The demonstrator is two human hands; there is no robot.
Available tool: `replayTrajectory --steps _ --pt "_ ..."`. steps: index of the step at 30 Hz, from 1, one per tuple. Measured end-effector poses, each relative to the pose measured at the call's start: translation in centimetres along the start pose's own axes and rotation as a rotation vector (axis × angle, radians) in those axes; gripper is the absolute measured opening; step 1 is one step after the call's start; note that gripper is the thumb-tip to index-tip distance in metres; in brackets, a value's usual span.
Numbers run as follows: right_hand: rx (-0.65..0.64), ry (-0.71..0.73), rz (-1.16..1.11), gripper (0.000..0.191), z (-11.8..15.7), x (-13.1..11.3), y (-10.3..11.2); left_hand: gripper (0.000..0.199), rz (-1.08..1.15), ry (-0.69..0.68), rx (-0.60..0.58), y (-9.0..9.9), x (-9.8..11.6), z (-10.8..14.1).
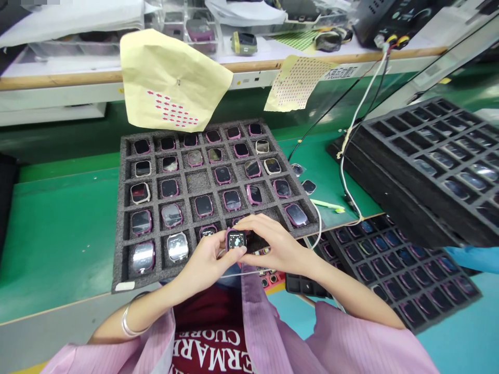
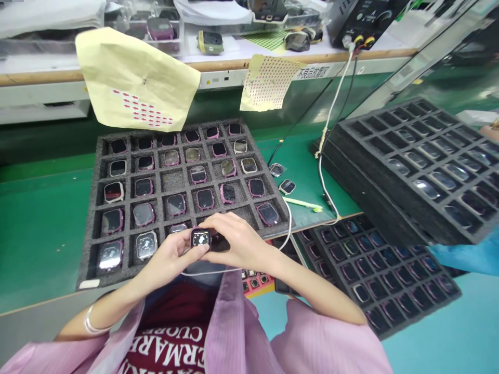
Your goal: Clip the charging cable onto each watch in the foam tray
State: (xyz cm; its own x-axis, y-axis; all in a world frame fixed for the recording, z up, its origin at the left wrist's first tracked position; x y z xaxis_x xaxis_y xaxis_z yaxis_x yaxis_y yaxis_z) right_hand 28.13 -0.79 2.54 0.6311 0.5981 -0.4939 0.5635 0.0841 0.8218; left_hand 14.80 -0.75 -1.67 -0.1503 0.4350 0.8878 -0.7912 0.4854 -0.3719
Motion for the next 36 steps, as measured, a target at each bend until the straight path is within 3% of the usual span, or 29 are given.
replayTrajectory --steps 5,9,12,16,21,25,29,33,36 --pt "0.037 0.038 -0.04 0.042 0.5 0.2 2.1 0.032 -0.058 0.013 -0.05 -0.5 -0.2 0.5" --pt "0.074 -0.065 0.077 0.043 1.7 2.7 5.4 0.034 -0.055 0.082 -0.074 -0.7 -0.9 0.9" --pt "-0.1 -0.132 0.307 0.035 2.6 4.7 5.9 0.036 -0.036 0.106 -0.057 -0.6 -1.1 0.7" --pt "-0.325 -0.098 0.454 0.042 3.3 5.3 6.1 0.039 0.054 0.098 -0.054 -0.9 -0.4 0.2" --pt "-0.42 -0.113 0.531 0.034 3.8 6.7 8.0 0.033 0.106 0.139 -0.029 -1.2 0.5 -0.6" --pt "-0.476 -0.173 0.528 0.043 4.2 8.9 7.8 0.029 0.112 0.153 -0.025 -1.2 0.4 -1.1" --pt "-0.396 -0.121 0.58 0.039 3.9 8.2 8.5 0.028 0.136 0.18 -0.034 -1.2 0.3 -1.1" --pt "-0.122 -0.093 0.369 0.036 2.6 5.0 9.5 0.027 0.165 0.182 -0.051 -1.4 0.5 -1.0" --pt "-0.034 0.026 0.19 0.038 0.9 2.1 7.1 0.031 0.193 0.142 -0.087 -1.6 1.0 -1.0"
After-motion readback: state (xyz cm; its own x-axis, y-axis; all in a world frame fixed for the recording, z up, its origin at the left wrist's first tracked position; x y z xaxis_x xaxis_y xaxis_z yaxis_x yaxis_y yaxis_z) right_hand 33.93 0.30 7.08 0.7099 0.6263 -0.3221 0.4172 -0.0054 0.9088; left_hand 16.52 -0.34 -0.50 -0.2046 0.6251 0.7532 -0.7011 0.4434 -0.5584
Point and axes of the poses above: each hand's wrist, its own z-axis away from the middle knuckle, its own y-axis out of the back of the hand, x = y × z, the point moved 5 cm from there along -z, towards the middle knuckle, and after that the axes turned 15 degrees about z, right-handed, at the moved point
